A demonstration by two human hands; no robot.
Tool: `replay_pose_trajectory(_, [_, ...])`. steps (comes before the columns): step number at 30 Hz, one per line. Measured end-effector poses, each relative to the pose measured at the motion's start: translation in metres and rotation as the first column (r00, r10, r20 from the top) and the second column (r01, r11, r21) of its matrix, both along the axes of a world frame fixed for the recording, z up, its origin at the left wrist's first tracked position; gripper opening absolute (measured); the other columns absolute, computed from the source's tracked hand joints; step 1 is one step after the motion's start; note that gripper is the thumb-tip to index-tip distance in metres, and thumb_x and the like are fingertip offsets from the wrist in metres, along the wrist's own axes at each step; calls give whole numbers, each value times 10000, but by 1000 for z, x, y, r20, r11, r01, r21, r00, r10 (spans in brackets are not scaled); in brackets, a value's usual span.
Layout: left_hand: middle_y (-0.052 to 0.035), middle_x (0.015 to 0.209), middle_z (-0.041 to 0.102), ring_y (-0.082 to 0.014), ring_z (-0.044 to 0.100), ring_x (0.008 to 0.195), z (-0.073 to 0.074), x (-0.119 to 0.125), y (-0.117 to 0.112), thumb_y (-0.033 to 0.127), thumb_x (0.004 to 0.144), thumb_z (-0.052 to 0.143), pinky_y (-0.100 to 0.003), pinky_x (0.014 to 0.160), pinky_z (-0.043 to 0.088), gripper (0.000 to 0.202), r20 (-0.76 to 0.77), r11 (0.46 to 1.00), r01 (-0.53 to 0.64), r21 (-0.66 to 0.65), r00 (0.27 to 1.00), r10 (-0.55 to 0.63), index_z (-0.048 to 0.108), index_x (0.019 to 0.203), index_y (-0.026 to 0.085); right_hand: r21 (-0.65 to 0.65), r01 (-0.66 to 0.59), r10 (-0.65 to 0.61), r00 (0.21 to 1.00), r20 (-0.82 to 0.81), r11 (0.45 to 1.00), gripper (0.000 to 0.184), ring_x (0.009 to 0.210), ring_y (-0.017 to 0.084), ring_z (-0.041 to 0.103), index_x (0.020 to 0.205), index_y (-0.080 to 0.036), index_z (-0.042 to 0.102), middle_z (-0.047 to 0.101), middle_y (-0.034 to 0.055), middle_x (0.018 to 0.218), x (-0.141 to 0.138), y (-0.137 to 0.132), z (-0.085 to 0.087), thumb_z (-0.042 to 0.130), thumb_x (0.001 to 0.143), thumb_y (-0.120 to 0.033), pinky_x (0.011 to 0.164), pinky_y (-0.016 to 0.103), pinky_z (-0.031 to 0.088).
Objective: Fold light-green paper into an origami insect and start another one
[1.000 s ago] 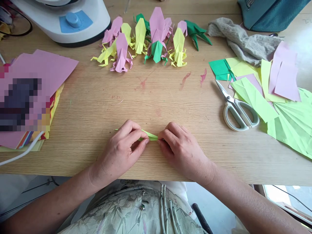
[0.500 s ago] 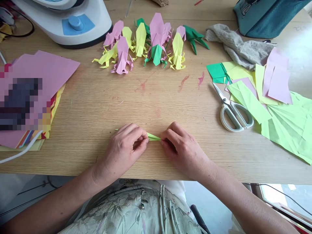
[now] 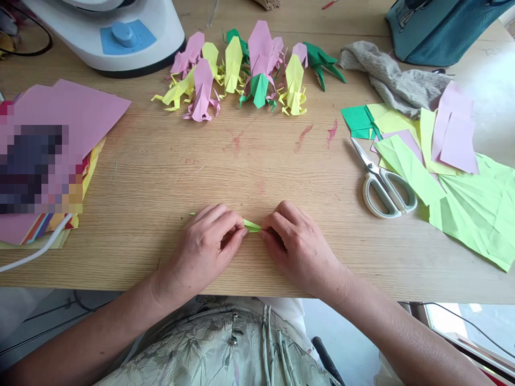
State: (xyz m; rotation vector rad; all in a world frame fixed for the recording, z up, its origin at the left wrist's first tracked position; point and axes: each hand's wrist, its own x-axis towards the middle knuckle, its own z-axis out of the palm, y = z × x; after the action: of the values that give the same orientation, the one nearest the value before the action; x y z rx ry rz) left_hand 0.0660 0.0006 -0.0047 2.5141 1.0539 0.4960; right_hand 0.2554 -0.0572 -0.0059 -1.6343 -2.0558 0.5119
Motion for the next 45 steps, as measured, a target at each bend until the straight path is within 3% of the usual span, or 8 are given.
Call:
replay_pose_trajectory(24, [-46,838,498,-194,510,792,-5,9,-5,78,789,509,-340,709,429,145,-36,993,-118,-20,992,118,449,728,194,-79,-12,10,1000,-26,997,108,749,164,504,806,-188,533,515,40,848,-3,5,4,558,888,-121,672,294,397])
replay_pose_trajectory(30, [-44,860,503,-193,517,817,-4,9,-7,80,812,521,-332,732,431,122,-56,991,-131,-32,990,130,483,764,185,-78,6,-8,1000,-23,997,104,741,155,498,801,-187,528,505,31,849,-3,5,3,567,874,-125,671,286,389])
replay_pose_trajectory(35, [-48,918,524,-180,525,854,-2,0,-7,129,908,499,-317,764,436,94,10,995,-43,-89,999,45,574,923,183,-85,0,-1,1000,-19,996,98,750,154,496,806,-183,527,500,31,855,-2,5,3,556,877,-121,675,282,383])
replay_pose_trajectory(45, [-37,880,547,-179,513,818,5,3,-5,152,932,491,-317,740,406,120,-57,993,-57,-105,997,51,563,842,185,-83,-6,5,1000,-10,997,98,748,152,486,808,-181,525,495,32,857,-2,4,3,543,888,-127,679,282,381])
